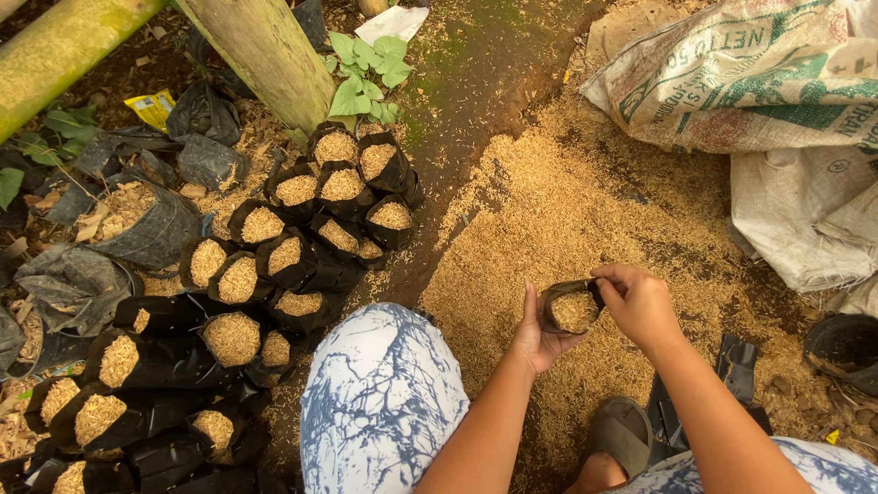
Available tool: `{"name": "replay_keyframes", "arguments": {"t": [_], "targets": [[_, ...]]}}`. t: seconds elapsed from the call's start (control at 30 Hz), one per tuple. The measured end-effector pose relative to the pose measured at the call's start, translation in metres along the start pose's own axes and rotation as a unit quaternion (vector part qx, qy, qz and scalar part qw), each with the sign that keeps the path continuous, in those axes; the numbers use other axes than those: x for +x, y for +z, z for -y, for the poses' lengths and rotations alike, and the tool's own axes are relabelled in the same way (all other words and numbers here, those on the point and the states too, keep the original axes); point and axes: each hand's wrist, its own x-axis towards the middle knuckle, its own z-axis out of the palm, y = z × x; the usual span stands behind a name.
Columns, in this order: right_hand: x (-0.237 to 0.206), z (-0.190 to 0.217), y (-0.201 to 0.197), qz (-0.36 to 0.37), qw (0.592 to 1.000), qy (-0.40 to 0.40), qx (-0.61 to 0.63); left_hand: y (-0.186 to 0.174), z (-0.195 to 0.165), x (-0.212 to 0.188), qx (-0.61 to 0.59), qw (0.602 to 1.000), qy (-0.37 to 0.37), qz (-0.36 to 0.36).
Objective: The person fills black polybags with grain from a pile on the ground using both hands. They repeatedly scoop grain, pack it into the bags, and place the filled bags in a growing stack nearby.
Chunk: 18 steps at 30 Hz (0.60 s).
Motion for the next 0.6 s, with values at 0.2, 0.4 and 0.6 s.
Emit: {"name": "replay_keyframes", "arguments": {"t": [0.2,0.4,0.6], "targets": [[-0.003,0.014,-0.009,-0.016,1.000,-0.001,-0.003,-0.001,0.001,0.001,-0.066,0.997,0.007,0.038],[-0.013,0.036,-0.025,-0.006,0.961,-0.266,-0.074,-0.011,0.002,0.009,-0.117,0.993,-0.002,0.001],[-0.018,0.042,-0.015,0.052,0.945,-0.286,-0.152,-0.010,0.003,0.009,-0.073,0.997,-0.010,0.027]]}}
